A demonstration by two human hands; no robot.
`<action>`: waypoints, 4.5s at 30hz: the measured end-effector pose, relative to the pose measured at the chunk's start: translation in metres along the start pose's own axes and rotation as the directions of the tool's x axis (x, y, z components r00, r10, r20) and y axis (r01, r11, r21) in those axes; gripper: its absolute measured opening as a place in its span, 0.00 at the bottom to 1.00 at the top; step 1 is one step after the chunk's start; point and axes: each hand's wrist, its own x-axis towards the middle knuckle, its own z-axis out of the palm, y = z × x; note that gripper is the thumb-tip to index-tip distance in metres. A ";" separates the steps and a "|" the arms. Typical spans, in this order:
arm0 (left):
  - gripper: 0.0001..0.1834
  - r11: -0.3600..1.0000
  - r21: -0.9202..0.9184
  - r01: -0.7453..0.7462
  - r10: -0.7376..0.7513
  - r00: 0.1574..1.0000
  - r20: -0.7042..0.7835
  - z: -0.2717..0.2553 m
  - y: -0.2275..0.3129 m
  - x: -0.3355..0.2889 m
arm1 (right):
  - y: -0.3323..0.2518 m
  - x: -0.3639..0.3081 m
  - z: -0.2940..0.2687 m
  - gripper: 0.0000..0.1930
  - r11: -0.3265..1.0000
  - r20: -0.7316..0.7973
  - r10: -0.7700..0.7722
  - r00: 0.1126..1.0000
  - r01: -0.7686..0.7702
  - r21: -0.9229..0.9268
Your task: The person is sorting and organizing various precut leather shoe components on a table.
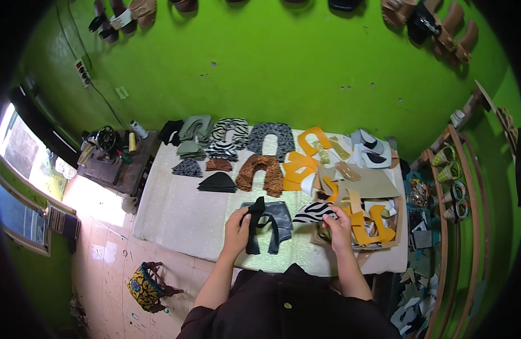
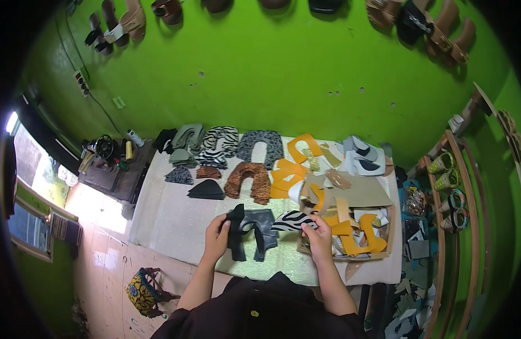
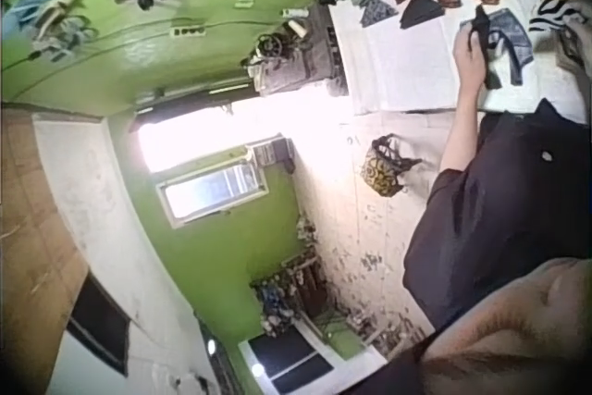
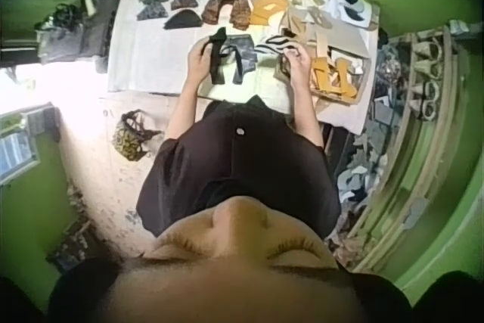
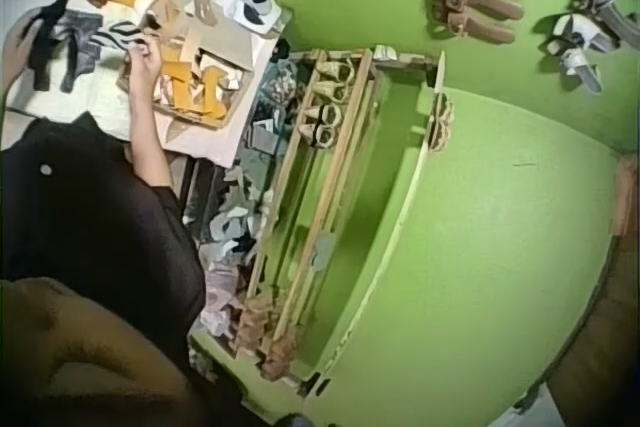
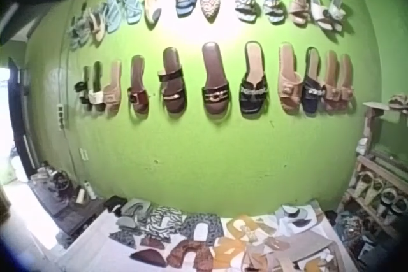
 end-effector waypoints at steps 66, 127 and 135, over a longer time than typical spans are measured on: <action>0.09 0.994 0.104 0.021 -0.042 0.977 0.209 -0.261 -0.127 0.055 | 0.136 0.269 0.325 0.46 -0.062 0.268 0.258 0.928 0.293 -0.954; 0.05 0.920 -0.210 0.330 -0.337 0.941 0.002 -0.225 -0.121 0.061 | 0.117 0.018 0.301 0.12 0.910 0.308 -0.009 0.951 0.135 -0.392; 0.05 0.996 0.054 -0.072 0.074 0.997 -0.035 -0.288 -0.140 0.141 | 0.101 0.084 0.344 0.13 0.767 0.534 0.026 0.845 0.326 -0.553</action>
